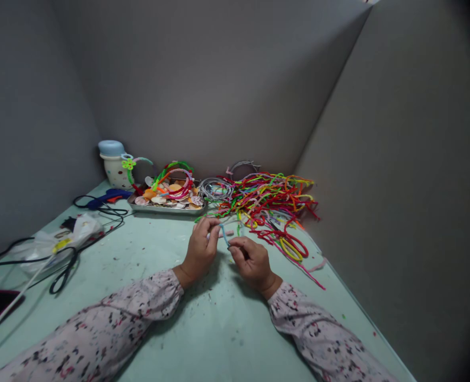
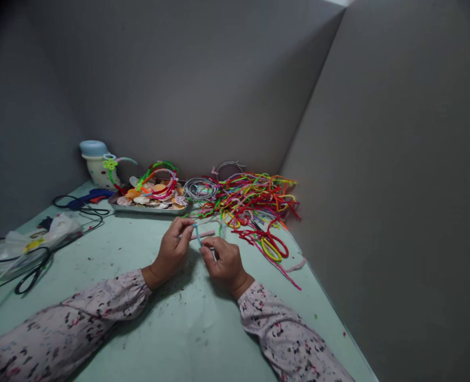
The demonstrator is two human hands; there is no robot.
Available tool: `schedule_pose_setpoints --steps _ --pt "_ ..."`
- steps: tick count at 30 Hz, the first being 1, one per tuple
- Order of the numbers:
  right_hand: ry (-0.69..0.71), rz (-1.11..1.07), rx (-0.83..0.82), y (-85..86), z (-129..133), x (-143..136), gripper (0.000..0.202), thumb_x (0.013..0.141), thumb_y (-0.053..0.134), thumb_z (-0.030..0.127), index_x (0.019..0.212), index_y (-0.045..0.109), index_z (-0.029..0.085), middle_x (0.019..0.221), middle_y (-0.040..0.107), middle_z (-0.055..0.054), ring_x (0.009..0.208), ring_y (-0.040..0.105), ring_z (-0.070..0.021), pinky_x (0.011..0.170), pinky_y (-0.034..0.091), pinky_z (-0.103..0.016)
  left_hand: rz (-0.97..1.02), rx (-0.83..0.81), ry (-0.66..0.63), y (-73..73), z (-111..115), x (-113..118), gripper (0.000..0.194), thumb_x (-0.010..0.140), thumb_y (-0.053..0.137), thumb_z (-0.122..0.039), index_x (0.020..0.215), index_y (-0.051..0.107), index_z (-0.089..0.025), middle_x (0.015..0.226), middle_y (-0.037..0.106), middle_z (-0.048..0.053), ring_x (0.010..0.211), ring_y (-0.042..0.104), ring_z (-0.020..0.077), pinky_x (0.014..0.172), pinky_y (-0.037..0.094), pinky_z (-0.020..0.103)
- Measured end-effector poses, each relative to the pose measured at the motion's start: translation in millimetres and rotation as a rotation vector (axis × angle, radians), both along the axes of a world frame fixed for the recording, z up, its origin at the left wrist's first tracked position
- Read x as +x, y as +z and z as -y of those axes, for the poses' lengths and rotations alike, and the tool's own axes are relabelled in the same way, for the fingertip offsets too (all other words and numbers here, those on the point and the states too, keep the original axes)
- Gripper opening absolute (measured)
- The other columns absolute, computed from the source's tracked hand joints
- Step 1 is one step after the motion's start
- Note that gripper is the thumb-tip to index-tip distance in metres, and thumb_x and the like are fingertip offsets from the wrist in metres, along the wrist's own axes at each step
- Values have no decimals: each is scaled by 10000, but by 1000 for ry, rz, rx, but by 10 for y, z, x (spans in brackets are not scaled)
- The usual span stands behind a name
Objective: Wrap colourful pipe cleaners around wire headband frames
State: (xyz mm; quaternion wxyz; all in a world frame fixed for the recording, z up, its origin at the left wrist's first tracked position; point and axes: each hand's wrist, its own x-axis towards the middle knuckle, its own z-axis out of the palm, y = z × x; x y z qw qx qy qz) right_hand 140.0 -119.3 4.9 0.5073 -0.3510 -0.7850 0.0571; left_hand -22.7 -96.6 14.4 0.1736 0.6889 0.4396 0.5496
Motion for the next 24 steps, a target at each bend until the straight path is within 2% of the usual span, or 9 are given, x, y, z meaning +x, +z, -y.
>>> schedule_pose_setpoints --steps 3,7,10,13,17,19,22,24 --pt "-5 47 59 8 16 -3 115 878 556 249 959 632 218 756 698 -23 559 599 -133 582 500 -265 59 -35 21 -12 -31 -10 156 932 422 -265 986 551 -194 971 574 57 926 563 194 812 468 338" --pt "-4 59 195 29 38 -11 200 849 599 248 1042 614 203 953 696 -99 732 657 -175 629 534 -293 94 -54 36 -1 -51 -23 155 930 425 -278 975 543 -187 923 563 46 873 556 181 778 462 318" --pt "42 118 245 49 57 -25 193 847 598 239 1037 607 205 933 687 -99 798 658 -192 666 548 -317 98 -63 33 15 -44 -21 152 925 430 -273 980 539 -183 941 574 51 887 553 182 772 453 313" --pt "100 193 233 63 63 -31 138 862 565 223 993 610 218 855 690 -72 792 656 -196 691 547 -333 100 -84 16 20 -30 -15 152 923 429 -271 993 532 -184 973 579 61 900 551 183 761 453 311" --pt "42 137 251 84 48 -5 144 868 541 212 997 603 212 851 686 -84 810 648 -212 691 533 -344 115 -106 -18 -4 -29 -5 153 927 423 -287 981 527 -188 956 565 56 896 548 181 763 463 308" --pt "79 184 249 95 50 -1 132 877 527 207 987 600 207 819 686 -74 761 642 -200 670 520 -326 141 -119 -44 -18 -34 5 160 929 422 -297 989 526 -190 947 561 52 883 549 176 765 473 308" --pt "192 359 152 92 62 -36 121 903 498 228 933 613 211 775 679 -50 705 631 -172 651 500 -290 224 -152 -70 -10 -30 22 173 930 422 -314 1000 523 -193 952 560 48 867 552 169 751 488 301" --pt "207 442 64 68 57 -72 131 910 495 235 894 623 215 777 673 -42 718 631 -166 660 499 -275 265 -175 -61 12 -20 26 177 926 427 -322 999 522 -191 946 563 45 857 550 167 725 485 289"
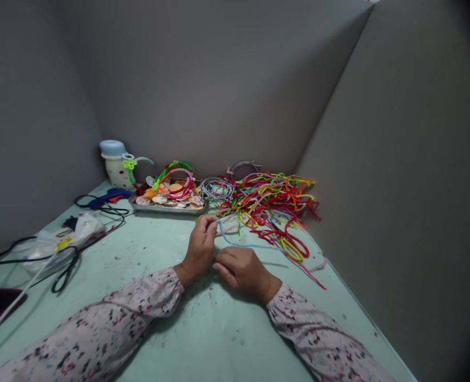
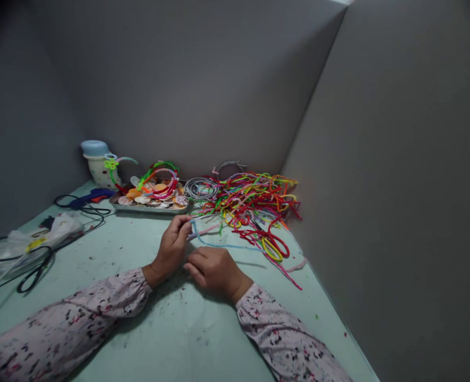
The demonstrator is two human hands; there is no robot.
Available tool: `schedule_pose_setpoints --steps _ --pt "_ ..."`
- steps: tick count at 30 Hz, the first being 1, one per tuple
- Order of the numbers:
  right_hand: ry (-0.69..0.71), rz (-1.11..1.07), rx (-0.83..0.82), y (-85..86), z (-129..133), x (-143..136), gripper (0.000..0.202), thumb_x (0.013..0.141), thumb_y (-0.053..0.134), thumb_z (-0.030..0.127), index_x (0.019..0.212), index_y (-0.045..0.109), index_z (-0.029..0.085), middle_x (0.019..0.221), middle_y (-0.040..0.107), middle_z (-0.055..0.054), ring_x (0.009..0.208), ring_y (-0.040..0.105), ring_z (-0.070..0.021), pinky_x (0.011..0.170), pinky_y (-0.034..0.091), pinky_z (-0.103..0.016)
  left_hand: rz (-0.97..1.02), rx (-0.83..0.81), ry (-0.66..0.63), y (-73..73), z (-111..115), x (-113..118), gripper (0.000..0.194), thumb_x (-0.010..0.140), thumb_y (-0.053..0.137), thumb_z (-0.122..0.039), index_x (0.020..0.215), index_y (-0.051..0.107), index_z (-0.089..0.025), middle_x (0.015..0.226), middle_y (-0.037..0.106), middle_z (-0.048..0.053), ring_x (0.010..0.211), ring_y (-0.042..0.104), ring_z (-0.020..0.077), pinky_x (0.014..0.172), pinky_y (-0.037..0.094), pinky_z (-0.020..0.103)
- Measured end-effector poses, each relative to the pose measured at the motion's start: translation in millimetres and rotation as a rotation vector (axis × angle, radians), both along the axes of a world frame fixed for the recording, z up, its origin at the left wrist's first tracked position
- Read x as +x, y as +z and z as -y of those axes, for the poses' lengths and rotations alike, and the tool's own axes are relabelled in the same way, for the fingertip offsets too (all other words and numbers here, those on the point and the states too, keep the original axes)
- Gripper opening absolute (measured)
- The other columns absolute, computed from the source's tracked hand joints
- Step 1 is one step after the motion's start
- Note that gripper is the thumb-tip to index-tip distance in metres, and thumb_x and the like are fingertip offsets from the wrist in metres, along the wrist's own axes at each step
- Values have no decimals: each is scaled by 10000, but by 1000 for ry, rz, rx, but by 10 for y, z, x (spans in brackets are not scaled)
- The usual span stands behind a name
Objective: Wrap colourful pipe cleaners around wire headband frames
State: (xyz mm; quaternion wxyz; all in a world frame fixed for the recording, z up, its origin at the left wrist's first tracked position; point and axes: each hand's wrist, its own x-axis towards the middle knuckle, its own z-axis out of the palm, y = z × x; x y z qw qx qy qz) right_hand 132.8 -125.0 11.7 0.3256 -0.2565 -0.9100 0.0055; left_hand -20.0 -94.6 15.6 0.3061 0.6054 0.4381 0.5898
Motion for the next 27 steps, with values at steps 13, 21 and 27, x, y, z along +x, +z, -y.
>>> schedule_pose_setpoints --steps 13,21,27 --pt "-363 -551 114 -80 -161 48 78 853 595 180 915 594 228 887 594 -55 832 591 -183 635 533 -297 -32 -5 -149 117 130 31 184 896 452 -332 941 550 -183 895 564 30 782 542 155 665 478 268" --pt "-344 -502 170 -90 -152 60 195 864 598 191 1052 577 238 1038 597 -90 592 575 -99 477 523 -231 -225 118 -189 111 157 8 153 913 442 -259 909 575 -184 865 564 39 825 547 171 736 460 290" --pt "-330 -461 120 -123 -176 101 157 877 572 194 1025 608 234 1017 638 -82 626 609 -114 523 530 -241 -310 190 -201 97 160 6 151 921 446 -245 928 585 -187 889 575 46 875 551 182 806 434 315"
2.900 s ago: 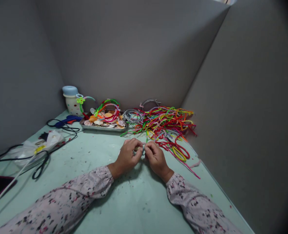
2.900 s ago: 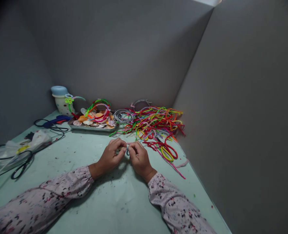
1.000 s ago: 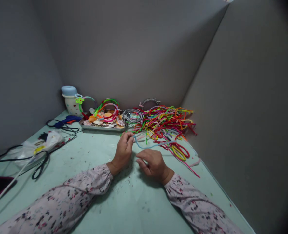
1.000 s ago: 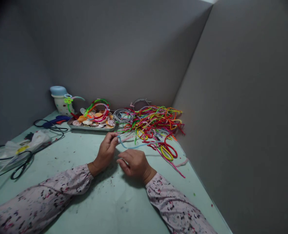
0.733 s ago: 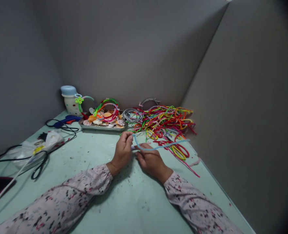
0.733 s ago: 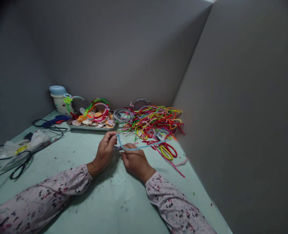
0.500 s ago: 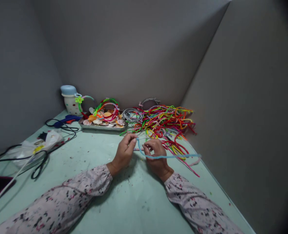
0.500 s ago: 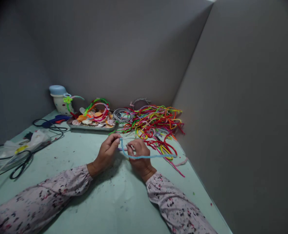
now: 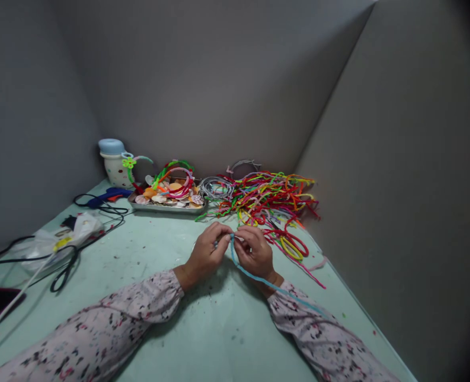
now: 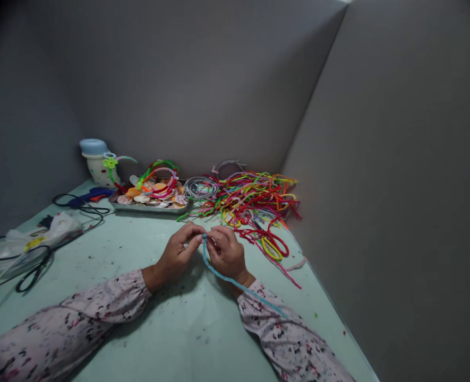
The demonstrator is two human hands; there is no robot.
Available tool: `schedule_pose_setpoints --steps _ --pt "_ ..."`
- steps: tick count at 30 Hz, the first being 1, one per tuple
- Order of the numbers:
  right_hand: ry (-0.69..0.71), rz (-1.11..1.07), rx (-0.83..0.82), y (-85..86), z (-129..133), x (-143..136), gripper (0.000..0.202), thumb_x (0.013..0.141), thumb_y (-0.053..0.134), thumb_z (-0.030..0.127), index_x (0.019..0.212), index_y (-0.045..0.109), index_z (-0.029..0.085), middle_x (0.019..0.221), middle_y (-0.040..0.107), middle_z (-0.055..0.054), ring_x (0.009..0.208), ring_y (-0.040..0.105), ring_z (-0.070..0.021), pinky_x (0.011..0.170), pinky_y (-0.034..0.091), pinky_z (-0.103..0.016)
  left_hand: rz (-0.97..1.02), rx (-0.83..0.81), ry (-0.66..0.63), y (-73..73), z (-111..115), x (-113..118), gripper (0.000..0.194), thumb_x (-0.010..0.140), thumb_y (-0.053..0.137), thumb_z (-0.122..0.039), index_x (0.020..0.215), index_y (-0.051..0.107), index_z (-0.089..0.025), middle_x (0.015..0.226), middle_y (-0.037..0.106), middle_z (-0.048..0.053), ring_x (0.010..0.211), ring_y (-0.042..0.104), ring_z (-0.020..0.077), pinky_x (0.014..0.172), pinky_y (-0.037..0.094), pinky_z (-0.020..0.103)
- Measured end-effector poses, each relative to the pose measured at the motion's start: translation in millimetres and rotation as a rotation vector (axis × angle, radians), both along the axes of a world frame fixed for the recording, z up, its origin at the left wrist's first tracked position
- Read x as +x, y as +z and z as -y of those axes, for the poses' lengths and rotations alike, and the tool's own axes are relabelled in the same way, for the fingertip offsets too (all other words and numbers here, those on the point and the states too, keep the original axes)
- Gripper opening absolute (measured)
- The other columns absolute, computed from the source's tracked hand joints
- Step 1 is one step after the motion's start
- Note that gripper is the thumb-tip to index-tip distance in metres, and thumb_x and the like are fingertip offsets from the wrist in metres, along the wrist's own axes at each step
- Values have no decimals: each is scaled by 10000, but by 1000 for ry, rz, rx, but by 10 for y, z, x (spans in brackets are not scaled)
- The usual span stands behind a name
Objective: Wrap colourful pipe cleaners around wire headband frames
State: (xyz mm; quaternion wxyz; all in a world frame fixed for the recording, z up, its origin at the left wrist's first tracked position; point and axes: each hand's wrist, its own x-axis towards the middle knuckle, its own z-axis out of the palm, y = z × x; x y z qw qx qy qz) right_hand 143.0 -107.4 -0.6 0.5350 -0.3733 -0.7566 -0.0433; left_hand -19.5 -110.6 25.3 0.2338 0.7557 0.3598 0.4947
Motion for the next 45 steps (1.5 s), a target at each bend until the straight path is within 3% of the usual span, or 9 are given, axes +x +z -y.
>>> schedule_pose_setpoints --steps 7,18,29,36,45 --pt "8 -24 -5 26 0 -1 144 873 579 193 1007 612 234 969 632 -80 813 638 -166 588 554 -257 -21 -6 57 -16 -8 -1 123 910 472 -264 953 559 -188 912 568 53 883 533 192 797 432 320" --pt "20 -30 -8 -13 -24 11 188 886 578 202 1064 635 224 978 650 -79 832 655 -159 645 575 -257 -50 27 36 5 -24 -8 125 922 458 -245 855 540 -179 834 530 34 818 492 178 768 399 320" --pt "94 -136 -139 -14 -14 -17 129 892 578 227 997 652 222 965 653 -65 785 666 -148 641 575 -254 -51 30 31 13 -24 -11 132 928 450 -253 872 544 -180 851 539 39 832 492 182 780 394 325" --pt "155 -188 -216 3 -3 -20 128 893 576 231 997 650 224 976 622 -50 656 638 -106 601 564 -241 -25 23 -6 4 -12 -30 158 940 425 -259 894 552 -177 864 534 41 847 493 183 792 392 327" --pt "164 -198 -188 42 23 -29 94 895 571 236 965 631 220 917 618 -37 641 606 -104 568 529 -227 -14 27 -26 0 -14 -34 175 950 401 -263 898 548 -183 852 523 37 830 486 180 789 383 331"
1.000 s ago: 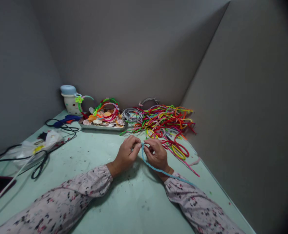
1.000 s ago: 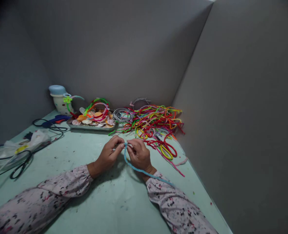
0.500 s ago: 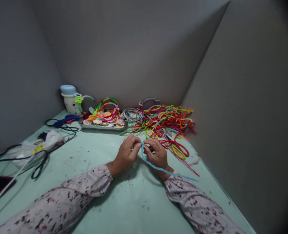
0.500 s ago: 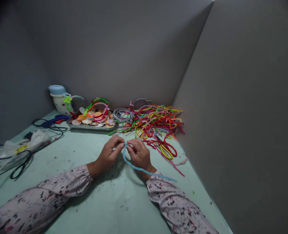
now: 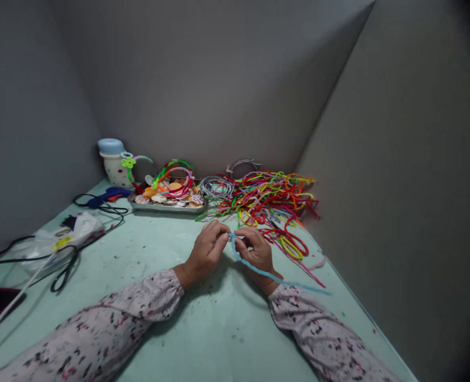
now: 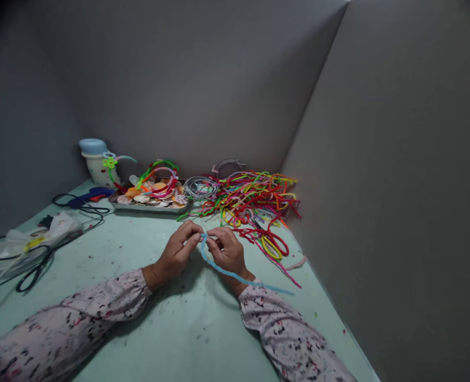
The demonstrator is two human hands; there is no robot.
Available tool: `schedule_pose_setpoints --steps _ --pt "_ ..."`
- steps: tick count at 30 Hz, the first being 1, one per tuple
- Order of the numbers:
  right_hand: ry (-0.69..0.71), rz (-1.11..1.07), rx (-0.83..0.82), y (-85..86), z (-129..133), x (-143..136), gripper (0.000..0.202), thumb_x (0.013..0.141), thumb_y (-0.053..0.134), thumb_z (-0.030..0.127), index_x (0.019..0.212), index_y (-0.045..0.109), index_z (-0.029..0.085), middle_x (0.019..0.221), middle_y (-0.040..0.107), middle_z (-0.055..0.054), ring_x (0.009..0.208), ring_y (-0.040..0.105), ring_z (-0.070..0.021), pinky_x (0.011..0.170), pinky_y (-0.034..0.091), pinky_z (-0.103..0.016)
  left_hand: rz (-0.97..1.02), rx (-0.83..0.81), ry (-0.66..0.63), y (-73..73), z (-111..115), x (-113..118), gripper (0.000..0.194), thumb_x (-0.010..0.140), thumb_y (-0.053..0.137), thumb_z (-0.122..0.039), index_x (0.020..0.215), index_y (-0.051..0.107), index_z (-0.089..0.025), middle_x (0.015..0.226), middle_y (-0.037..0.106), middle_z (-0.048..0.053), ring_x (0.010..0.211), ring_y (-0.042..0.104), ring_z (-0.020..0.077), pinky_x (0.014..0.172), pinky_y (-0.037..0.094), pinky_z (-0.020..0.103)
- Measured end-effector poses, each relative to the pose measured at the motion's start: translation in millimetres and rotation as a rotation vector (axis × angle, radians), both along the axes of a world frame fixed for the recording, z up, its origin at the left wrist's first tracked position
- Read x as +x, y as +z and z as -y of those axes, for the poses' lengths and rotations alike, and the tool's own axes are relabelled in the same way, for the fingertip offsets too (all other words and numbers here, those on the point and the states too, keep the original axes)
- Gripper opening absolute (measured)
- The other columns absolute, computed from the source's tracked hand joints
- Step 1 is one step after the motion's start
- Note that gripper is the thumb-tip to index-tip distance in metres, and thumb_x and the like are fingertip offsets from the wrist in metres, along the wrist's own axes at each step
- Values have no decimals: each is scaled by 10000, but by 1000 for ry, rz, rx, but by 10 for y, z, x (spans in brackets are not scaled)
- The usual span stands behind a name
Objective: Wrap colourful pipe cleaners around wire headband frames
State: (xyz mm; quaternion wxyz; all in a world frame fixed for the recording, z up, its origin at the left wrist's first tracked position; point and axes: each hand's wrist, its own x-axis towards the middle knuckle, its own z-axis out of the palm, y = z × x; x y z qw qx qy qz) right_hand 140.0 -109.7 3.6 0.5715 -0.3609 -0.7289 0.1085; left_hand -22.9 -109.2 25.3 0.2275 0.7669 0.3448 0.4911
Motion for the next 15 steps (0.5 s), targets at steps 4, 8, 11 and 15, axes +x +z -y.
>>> schedule_pose_setpoints --steps 4,8,11,15 --pt "-40 47 16 24 6 5 86 893 573 225 964 619 220 875 614 -25 663 591 -112 591 512 -230 -2 2 6 -2 10 0 177 951 400 -269 903 549 -185 857 526 38 839 491 183 796 384 332" --pt "-49 60 25 21 7 9 69 898 564 229 947 611 214 853 607 -21 688 584 -117 602 501 -229 -14 -3 9 0 12 6 181 948 398 -273 902 550 -185 861 531 41 842 496 186 799 388 331" --pt "-49 61 2 8 7 12 73 900 564 244 952 608 217 848 602 -17 683 577 -117 604 496 -233 -20 2 10 2 9 13 188 948 391 -274 896 549 -186 863 537 44 843 499 187 800 389 330" --pt "-40 39 -55 -17 10 12 77 899 564 265 947 606 222 840 596 -9 673 584 -121 609 502 -246 -28 4 23 -2 9 18 186 943 393 -280 891 547 -190 865 546 47 842 505 190 794 395 331"
